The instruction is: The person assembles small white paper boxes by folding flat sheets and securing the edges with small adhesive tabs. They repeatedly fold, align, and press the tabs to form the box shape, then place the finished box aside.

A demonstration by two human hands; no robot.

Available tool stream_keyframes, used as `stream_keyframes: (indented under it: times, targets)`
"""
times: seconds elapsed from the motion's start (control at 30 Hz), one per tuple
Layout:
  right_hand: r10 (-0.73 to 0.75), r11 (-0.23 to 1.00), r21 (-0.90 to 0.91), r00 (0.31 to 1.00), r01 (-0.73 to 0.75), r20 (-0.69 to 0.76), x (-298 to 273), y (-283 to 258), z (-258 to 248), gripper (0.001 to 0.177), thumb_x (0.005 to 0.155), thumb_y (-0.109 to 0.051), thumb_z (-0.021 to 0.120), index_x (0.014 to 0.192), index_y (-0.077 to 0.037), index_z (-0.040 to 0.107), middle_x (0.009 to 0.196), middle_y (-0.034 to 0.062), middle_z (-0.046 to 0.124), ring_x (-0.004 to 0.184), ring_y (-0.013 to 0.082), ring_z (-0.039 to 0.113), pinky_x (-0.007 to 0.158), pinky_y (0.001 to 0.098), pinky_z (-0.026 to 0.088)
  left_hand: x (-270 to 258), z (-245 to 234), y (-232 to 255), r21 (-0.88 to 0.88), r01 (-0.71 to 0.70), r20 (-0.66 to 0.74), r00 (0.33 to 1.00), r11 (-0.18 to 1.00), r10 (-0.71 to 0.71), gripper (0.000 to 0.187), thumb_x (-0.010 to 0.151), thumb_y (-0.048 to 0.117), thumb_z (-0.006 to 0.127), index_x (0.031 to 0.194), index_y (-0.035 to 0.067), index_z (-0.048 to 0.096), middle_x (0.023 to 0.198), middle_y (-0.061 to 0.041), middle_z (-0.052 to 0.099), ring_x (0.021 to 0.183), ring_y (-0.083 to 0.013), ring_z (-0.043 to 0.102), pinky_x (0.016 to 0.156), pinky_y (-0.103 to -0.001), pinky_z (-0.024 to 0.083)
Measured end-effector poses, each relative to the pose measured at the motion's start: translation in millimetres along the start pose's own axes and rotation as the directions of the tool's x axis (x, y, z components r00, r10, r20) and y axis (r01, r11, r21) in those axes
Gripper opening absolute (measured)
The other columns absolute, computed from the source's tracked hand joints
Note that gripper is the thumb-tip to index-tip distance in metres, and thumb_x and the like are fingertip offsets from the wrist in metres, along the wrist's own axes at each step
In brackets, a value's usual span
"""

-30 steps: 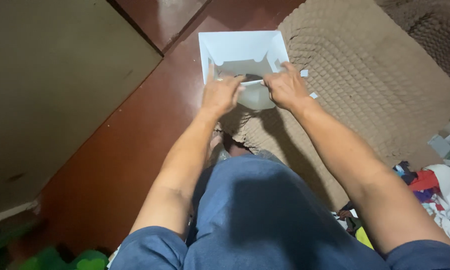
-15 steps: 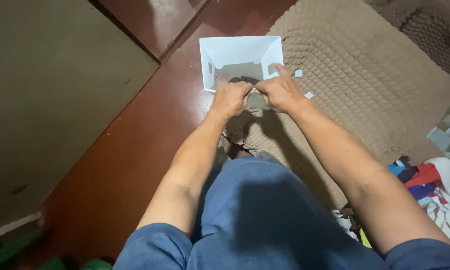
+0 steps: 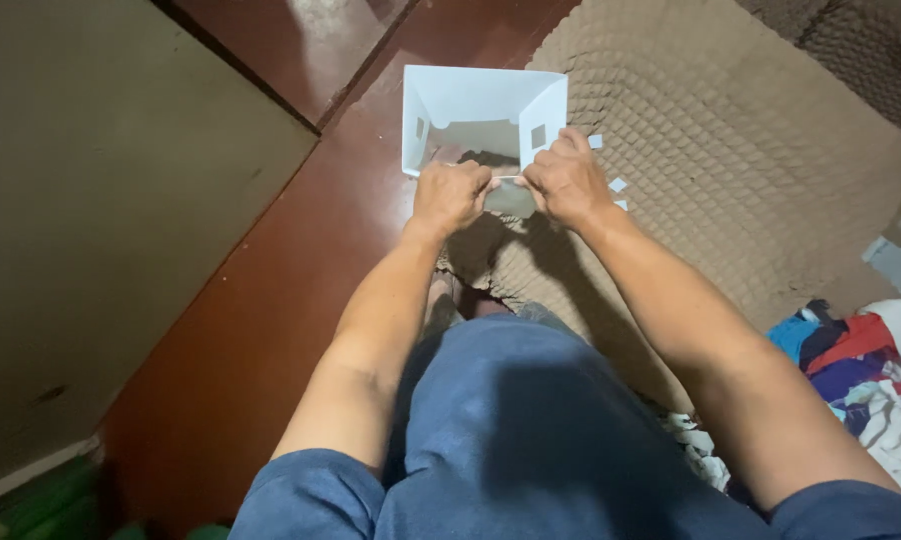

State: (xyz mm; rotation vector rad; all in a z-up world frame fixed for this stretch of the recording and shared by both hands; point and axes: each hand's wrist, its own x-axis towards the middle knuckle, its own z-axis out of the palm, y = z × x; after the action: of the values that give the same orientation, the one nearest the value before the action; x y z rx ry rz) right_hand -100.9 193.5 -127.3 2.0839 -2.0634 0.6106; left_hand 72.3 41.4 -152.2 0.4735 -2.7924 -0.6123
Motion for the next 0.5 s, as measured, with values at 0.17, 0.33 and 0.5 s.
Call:
stream_keyframes:
  times: [0.17,0.33,0.5]
  targets:
    - [0.048,0.998,-0.049,0.997,-0.045,0.064,-2,3,-4,0.011,0.082,-0.022,0.079,0.078,-0.014,0.072,0.080,0.0015,0.064,0.096,0.0278,0.059,0.101,0.0481,0.042,-6,3,-19,0.101,0.015,0.149,0.988,0.995,-0.030,0.007,0.089,0.021,0.065,0.089,0.019,0.071,0.085,-0.003,0.071,0.080,-0.0256,0.069,0.089,-0.050,0.044]
    - [0.101,0.994,0.043,0.993,-0.103,0.054,-1,13,-2,0.005,0.085,-0.013,0.074,0.089,-0.016,0.076,0.091,0.0024,0.070,0.098,0.0300,0.059,0.091,0.0444,0.041,-12,-15,-41,0.166,-0.044,0.133,0.991,0.985,0.022,0.005,0.092,0.022,0.068,0.092,0.019,0.072,0.091,-0.004,0.071,0.086,-0.0260,0.069,0.099,-0.050,0.040]
    - [0.204,0.978,-0.054,0.971,-0.199,0.124,-11,24,6,0.016,0.091,-0.026,0.077,0.081,-0.014,0.075,0.083,0.0067,0.070,0.091,0.0300,0.062,0.091,0.0438,0.046,-14,-29,-47,0.194,-0.071,0.112,0.992,0.979,0.050,0.011,0.081,0.019,0.070,0.092,0.019,0.073,0.090,-0.003,0.073,0.092,-0.0242,0.070,0.114,-0.053,0.031]
